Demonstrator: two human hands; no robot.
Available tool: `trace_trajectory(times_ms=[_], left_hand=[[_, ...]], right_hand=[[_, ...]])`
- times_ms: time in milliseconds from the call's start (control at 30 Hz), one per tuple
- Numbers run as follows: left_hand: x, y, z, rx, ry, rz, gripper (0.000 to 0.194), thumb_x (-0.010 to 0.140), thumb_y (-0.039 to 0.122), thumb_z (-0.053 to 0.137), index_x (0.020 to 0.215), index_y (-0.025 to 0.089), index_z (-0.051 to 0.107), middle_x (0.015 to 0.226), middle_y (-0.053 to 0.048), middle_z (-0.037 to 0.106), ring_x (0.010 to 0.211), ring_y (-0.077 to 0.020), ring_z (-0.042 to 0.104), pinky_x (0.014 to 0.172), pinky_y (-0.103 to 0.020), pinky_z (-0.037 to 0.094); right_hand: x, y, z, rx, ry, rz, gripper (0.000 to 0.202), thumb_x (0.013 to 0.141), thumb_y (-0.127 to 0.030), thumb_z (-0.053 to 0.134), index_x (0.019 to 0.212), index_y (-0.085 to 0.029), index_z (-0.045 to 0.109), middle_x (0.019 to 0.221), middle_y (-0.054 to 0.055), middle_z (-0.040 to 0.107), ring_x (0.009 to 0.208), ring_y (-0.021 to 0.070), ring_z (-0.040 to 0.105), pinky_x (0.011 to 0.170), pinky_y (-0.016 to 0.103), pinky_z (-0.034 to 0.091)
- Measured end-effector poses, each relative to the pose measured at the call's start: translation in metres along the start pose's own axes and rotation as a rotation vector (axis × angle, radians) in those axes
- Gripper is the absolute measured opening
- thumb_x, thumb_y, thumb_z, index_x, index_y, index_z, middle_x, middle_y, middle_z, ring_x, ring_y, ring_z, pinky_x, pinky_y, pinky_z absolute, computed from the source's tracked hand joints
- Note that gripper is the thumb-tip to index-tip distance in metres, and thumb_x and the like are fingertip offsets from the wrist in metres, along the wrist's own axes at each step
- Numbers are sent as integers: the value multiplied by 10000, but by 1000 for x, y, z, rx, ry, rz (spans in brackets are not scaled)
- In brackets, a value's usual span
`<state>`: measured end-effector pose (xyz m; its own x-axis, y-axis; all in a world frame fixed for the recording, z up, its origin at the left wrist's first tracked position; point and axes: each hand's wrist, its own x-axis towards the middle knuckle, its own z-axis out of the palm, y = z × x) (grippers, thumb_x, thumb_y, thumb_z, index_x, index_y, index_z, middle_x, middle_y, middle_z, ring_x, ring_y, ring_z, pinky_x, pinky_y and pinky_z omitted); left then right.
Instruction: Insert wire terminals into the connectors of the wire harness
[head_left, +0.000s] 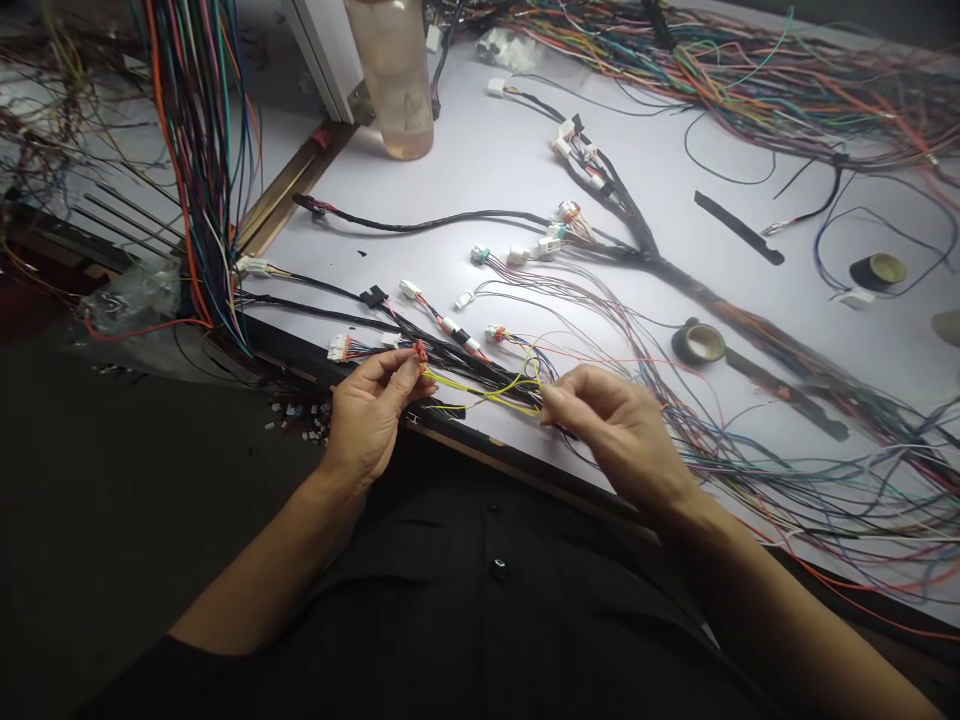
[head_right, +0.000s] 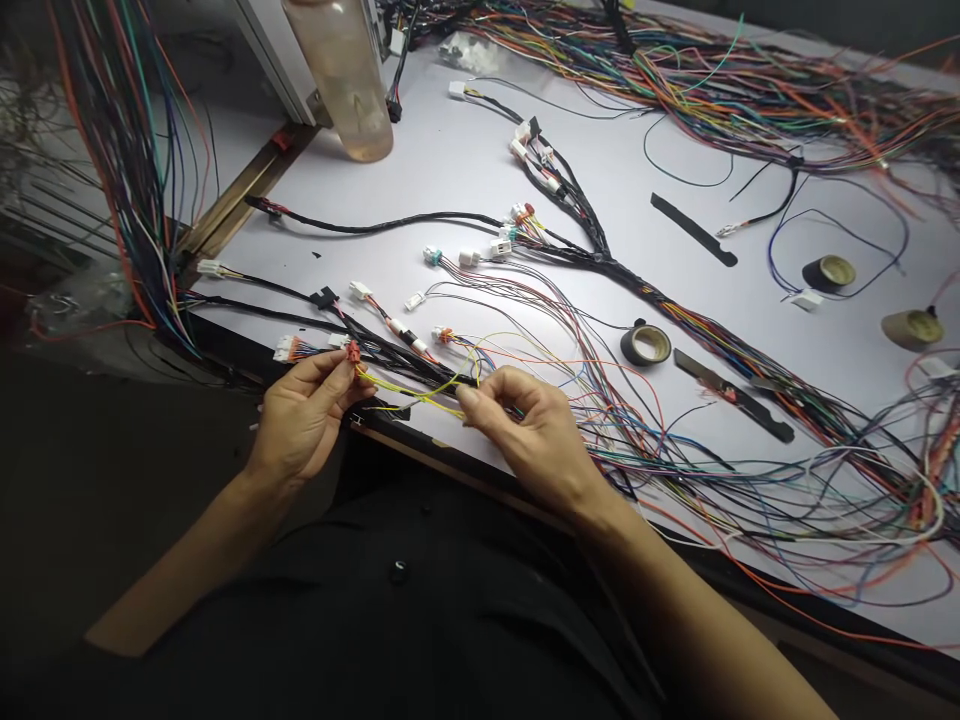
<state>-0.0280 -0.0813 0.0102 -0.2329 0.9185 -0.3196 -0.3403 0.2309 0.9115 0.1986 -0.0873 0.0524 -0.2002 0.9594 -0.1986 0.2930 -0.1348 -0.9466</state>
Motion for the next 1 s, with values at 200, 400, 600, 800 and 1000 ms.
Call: trace_trajectory(times_ms=[200,400,600,800,1000], left_hand=[[-3,-3,2,-3,-6,37,209,673,260,824,836,165,736,819,-1,695,697,-89,647,700,-227,588],[-1,-3,0,21,-3,47,237,695,278,809,896,174,735,791,5,690,668,-95,657,721,-245,589],[0,-5,-2,84,-17,93,200,718,279,791,879,173,737,820,-2,689,700,-99,654,718,-245,590],[-3,-5,-3,143,-12,171,169,758,287,760,900,198,738,827,3,684,692,-98,656,698,-238,580],[-1,-9,-11,227,-40,131,201,770,304,747,935,192,724,847,-1,681,702,-110,672,718,-244,571]], right_hand=[[-1,-11,0,-339,5,-33,206,885,-285,558,731,-198,663,606,-11,649,550,121,557,583,253,422],[-8,7,0,-21,397,32,213,895,-398,584,843,-200,646,740,21,688,586,117,559,588,255,463],[-13,9,0,-141,26,97,257,855,-407,624,987,-190,660,575,-31,600,528,116,534,538,236,410],[-8,8,0,-547,79,18,316,894,-389,527,676,-190,642,523,-13,541,491,100,455,517,244,332],[-7,19,-6,-190,378,25,271,880,-375,578,694,-181,610,551,-15,586,482,94,507,519,230,427]])
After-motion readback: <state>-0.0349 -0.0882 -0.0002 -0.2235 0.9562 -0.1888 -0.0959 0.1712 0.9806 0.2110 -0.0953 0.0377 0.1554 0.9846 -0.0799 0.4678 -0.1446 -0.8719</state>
